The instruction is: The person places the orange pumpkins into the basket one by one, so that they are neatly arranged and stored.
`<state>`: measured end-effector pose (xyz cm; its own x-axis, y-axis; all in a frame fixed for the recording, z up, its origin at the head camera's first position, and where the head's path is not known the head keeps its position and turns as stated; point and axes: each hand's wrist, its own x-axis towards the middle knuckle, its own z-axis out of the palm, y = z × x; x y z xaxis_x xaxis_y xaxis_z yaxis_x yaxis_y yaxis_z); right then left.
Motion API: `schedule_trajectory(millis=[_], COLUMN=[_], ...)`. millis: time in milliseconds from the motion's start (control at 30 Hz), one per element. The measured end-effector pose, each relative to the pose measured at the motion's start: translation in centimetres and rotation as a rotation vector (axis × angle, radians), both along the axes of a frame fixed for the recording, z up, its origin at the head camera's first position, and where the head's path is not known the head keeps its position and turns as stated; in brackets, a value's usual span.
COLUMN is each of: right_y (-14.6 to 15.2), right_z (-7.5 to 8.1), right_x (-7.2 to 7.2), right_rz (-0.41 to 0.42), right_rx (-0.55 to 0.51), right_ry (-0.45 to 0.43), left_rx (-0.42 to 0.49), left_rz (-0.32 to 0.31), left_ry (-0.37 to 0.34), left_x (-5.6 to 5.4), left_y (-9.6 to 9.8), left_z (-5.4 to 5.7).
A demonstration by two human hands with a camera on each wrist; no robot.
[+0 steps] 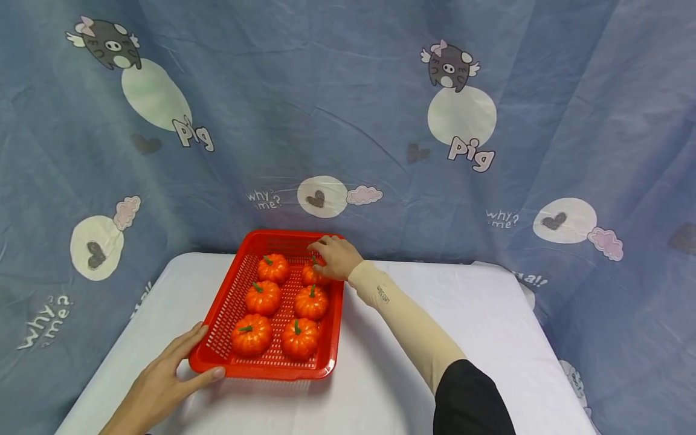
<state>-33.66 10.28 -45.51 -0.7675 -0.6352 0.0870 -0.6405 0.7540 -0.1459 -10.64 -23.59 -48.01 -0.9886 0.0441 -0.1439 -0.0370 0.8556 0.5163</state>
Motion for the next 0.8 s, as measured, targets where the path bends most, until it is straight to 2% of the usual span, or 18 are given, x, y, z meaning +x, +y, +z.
schedule_trajectory(millis=[133, 333, 567, 667, 800], right_y=[1.7, 4.7, 8.9, 10.6, 12.5], right_z=[0.5, 0.8, -0.2, -0.8, -1.4], right_x=[1.1, 3.1, 6.1, 7.9, 10.5], right_rz=[0.001, -0.052, -0.111, -0.139, -0.206], right_rx=[-0.084, -0.159, -0.154, -0.15, -0.167], right_ry=[0.099, 0.199, 0.338, 0.357, 0.337], left_rx=[0.007, 0.014, 0.011, 0.003, -0.008], left_rz=[-0.002, -0.004, -0.008, -0.012, -0.012], left_ry=[0.012, 0.02, -0.003, -0.008, -0.005], left_x=[0.0, 0.1, -0.1, -0.2, -0.2], left_y=[0.0, -0.1, 0.0, 0.0, -0.1], left_z=[-0.1, -0.2, -0.2, -0.3, -0.2])
